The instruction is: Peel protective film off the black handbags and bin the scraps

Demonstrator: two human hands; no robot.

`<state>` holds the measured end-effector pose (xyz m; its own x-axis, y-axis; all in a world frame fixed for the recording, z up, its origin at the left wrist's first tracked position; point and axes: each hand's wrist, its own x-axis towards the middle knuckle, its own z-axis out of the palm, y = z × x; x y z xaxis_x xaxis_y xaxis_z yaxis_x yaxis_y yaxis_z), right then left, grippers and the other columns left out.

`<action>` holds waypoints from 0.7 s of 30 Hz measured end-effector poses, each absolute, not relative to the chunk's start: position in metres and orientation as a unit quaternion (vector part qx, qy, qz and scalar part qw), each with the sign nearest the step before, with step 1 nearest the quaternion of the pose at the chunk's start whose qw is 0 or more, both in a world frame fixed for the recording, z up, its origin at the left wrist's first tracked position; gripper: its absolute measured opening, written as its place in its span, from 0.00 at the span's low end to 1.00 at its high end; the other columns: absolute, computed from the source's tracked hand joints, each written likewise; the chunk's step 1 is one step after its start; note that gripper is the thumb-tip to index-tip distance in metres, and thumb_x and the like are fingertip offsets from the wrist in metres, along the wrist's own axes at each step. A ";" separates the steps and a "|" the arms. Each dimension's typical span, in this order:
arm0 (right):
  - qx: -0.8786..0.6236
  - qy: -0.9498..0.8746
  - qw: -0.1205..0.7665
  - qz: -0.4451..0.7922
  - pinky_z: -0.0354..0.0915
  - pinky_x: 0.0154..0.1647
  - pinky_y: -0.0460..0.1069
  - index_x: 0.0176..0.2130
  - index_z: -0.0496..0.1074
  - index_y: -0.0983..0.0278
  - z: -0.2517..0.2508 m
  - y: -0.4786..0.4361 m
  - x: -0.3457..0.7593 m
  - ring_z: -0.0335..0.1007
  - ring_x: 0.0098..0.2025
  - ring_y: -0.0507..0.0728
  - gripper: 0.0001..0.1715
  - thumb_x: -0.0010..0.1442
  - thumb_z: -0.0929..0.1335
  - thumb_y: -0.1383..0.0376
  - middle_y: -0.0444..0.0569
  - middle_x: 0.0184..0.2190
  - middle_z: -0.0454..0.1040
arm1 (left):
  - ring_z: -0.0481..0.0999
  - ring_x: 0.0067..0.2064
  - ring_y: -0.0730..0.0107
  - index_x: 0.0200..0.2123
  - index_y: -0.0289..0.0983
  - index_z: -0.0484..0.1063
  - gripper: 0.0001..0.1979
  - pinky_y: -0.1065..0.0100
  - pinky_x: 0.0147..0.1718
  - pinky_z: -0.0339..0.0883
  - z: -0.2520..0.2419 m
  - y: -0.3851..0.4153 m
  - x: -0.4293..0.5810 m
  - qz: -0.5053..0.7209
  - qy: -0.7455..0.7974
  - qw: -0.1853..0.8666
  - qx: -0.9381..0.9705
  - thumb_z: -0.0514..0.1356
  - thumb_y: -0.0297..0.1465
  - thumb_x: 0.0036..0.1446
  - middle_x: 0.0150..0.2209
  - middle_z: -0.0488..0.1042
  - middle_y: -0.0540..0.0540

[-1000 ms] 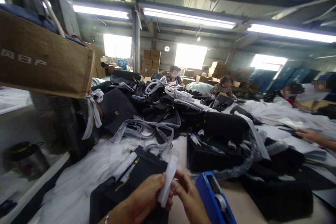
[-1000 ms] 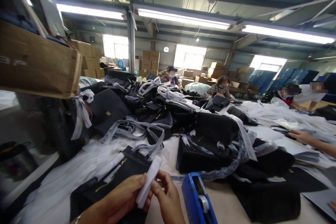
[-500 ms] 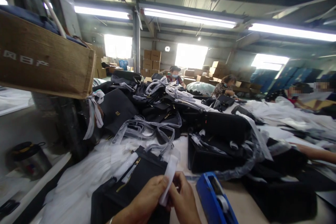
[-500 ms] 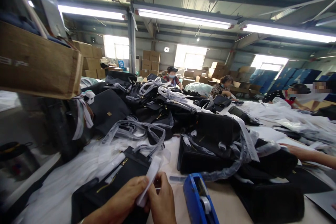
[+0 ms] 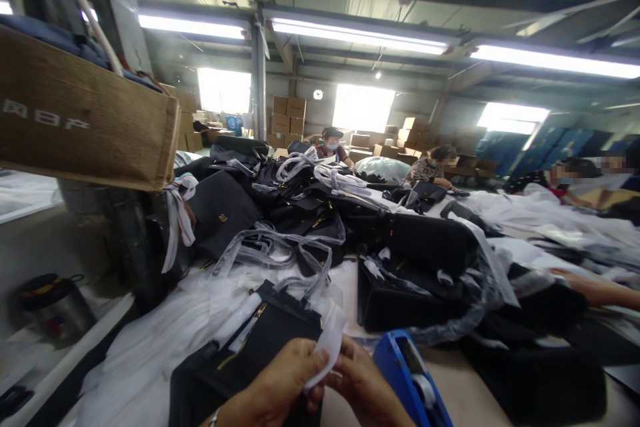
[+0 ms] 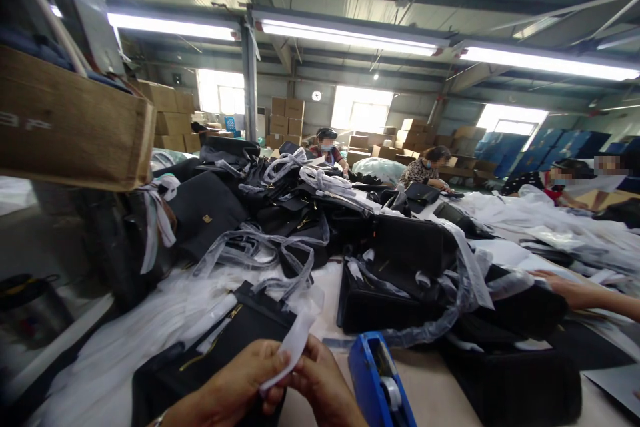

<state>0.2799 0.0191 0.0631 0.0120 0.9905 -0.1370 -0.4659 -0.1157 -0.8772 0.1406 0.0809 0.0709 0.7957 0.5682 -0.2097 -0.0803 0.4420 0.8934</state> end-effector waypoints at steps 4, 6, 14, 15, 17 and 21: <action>-0.342 -0.346 0.576 0.657 0.66 0.49 0.57 0.46 0.75 0.66 0.062 0.014 0.289 0.73 0.43 0.61 0.23 0.56 0.72 0.53 0.54 0.41 0.76 | 0.58 0.18 0.80 0.29 0.33 0.70 0.27 0.75 0.15 0.54 0.072 0.081 0.141 0.212 0.267 0.809 0.478 0.63 0.54 0.48 0.21 0.61 0.53; -0.372 -0.377 0.573 0.626 0.66 0.49 0.57 0.47 0.75 0.63 0.058 0.016 0.292 0.72 0.45 0.63 0.26 0.57 0.71 0.49 0.53 0.42 0.76 | 0.57 0.17 0.80 0.29 0.34 0.69 0.27 0.75 0.14 0.52 0.073 0.079 0.143 0.216 0.265 0.795 0.501 0.62 0.55 0.48 0.20 0.60 0.54; -0.547 -0.486 0.535 0.423 0.66 0.42 0.51 0.45 0.76 0.62 0.053 0.020 0.294 0.70 0.39 0.60 0.22 0.60 0.68 0.49 0.49 0.35 0.77 | 0.60 0.16 0.78 0.30 0.37 0.63 0.16 0.75 0.13 0.53 0.070 0.071 0.148 0.228 0.322 0.709 0.584 0.57 0.44 0.56 0.19 0.64 0.54; -0.549 -0.483 0.535 0.423 0.66 0.41 0.50 0.44 0.76 0.62 0.054 0.020 0.293 0.71 0.39 0.60 0.23 0.60 0.68 0.48 0.49 0.36 0.77 | 0.62 0.16 0.78 0.31 0.37 0.63 0.13 0.75 0.14 0.55 0.069 0.071 0.148 0.227 0.332 0.707 0.582 0.57 0.41 0.56 0.20 0.66 0.53; -0.554 -0.479 0.535 0.421 0.67 0.39 0.49 0.42 0.76 0.64 0.055 0.020 0.291 0.71 0.37 0.60 0.23 0.60 0.67 0.47 0.49 0.35 0.77 | 0.63 0.17 0.78 0.33 0.36 0.64 0.09 0.75 0.15 0.58 0.067 0.071 0.147 0.234 0.348 0.701 0.577 0.57 0.36 0.55 0.23 0.68 0.52; -0.589 -0.500 0.510 0.380 0.66 0.34 0.47 0.34 0.74 0.64 0.060 0.021 0.282 0.72 0.33 0.58 0.22 0.59 0.67 0.48 0.47 0.30 0.76 | 0.63 0.16 0.78 0.32 0.35 0.65 0.07 0.76 0.14 0.56 0.066 0.073 0.145 0.233 0.336 0.710 0.573 0.55 0.33 0.53 0.21 0.67 0.54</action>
